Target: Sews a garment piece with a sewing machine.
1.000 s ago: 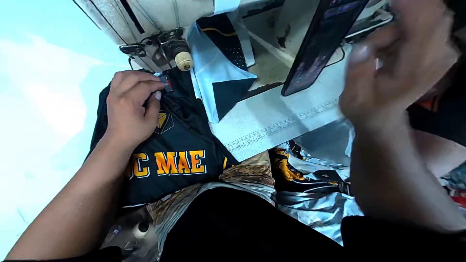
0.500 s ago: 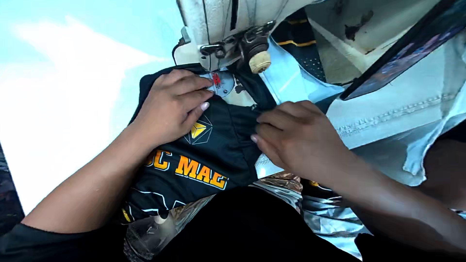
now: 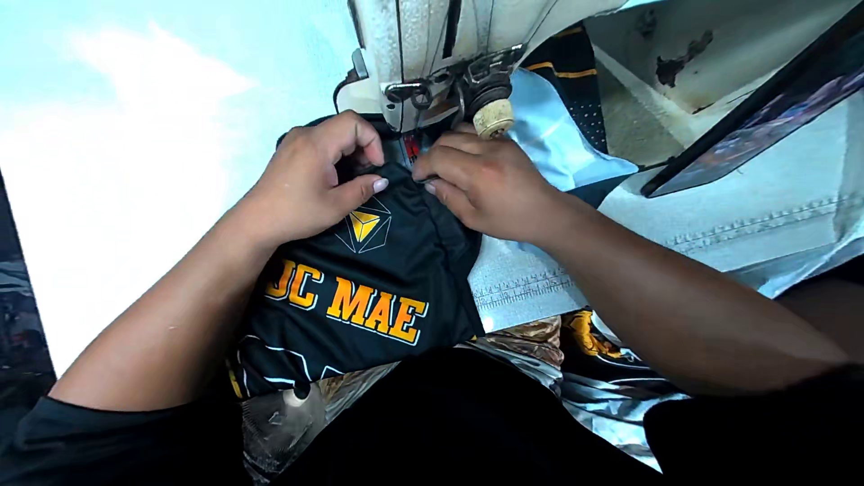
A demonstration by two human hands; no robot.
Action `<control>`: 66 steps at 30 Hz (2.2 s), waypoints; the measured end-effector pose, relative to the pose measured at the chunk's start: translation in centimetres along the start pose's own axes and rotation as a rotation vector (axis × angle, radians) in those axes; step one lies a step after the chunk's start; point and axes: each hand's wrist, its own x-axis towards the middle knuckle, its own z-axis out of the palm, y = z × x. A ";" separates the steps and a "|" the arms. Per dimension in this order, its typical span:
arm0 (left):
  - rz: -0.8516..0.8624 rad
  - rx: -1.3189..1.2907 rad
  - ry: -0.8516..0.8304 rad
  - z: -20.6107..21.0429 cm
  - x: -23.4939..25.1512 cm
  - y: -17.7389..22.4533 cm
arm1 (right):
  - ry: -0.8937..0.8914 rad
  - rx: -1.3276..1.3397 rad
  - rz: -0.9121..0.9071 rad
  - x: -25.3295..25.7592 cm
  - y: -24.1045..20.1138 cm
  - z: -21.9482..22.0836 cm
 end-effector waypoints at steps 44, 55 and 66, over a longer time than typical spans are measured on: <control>-0.348 -0.115 -0.266 -2.5 3.6 1.6 | -0.218 -0.439 -0.058 -2.1 -2.3 -1.2; -0.090 0.162 -0.038 0.5 3.1 1.2 | -0.237 -0.457 -0.232 -2.4 -2.1 -1.5; 0.129 0.390 0.176 2.7 -0.1 0.0 | -0.207 -0.385 -0.200 -2.7 -1.5 -1.2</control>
